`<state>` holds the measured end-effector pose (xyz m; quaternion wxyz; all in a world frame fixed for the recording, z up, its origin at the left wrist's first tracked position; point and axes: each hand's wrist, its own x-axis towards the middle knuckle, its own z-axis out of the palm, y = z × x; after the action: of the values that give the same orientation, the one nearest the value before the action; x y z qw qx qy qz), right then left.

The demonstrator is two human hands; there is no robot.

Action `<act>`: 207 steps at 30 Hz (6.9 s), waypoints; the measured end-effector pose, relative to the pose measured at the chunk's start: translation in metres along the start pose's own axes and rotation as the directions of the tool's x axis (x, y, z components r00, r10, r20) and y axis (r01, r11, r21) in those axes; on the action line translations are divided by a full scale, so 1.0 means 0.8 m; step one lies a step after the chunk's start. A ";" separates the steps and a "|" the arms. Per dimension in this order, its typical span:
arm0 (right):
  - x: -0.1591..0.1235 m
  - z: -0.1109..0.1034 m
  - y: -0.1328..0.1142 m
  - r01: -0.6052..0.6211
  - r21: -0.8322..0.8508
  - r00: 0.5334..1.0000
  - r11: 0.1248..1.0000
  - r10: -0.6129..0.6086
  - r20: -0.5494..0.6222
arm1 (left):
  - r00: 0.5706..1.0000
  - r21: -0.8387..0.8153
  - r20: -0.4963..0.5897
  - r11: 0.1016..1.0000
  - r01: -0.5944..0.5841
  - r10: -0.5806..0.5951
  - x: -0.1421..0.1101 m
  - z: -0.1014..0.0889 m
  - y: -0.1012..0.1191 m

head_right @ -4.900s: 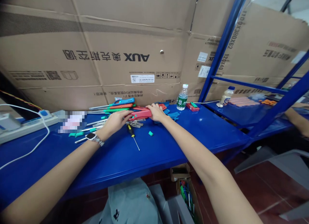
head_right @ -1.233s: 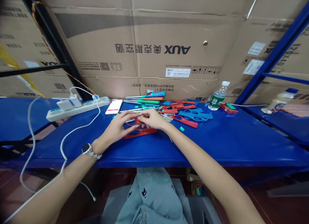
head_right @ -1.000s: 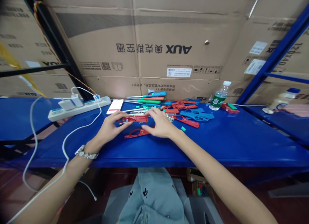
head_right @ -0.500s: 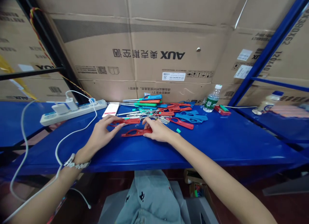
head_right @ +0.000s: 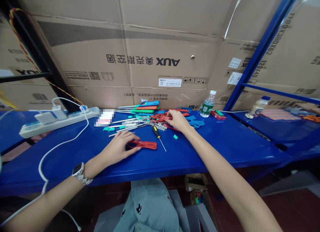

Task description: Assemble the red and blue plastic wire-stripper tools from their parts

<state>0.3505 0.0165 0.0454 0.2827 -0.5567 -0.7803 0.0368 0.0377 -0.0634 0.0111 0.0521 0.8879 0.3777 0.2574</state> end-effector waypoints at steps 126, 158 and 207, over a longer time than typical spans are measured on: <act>0.065 0.123 -0.163 -0.228 0.101 0.971 0.969 0.234 -0.056 | 0.847 -0.296 -0.445 0.940 0.168 -0.291 0.098 -0.019 -0.101; -0.053 0.063 -0.109 0.018 0.442 0.997 0.897 -0.051 0.063 | 0.997 -0.236 0.045 0.969 0.077 -0.069 0.027 -0.031 -0.047; -0.066 0.081 -0.111 0.168 0.397 0.946 0.902 -0.261 0.194 | 0.920 0.044 0.040 0.919 -0.392 0.391 -0.008 -0.005 -0.017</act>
<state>0.2559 -0.0476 0.0030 0.2886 -0.3936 -0.8443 0.2213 0.0231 -0.0586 0.0082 -0.0172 0.9504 0.1981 0.2392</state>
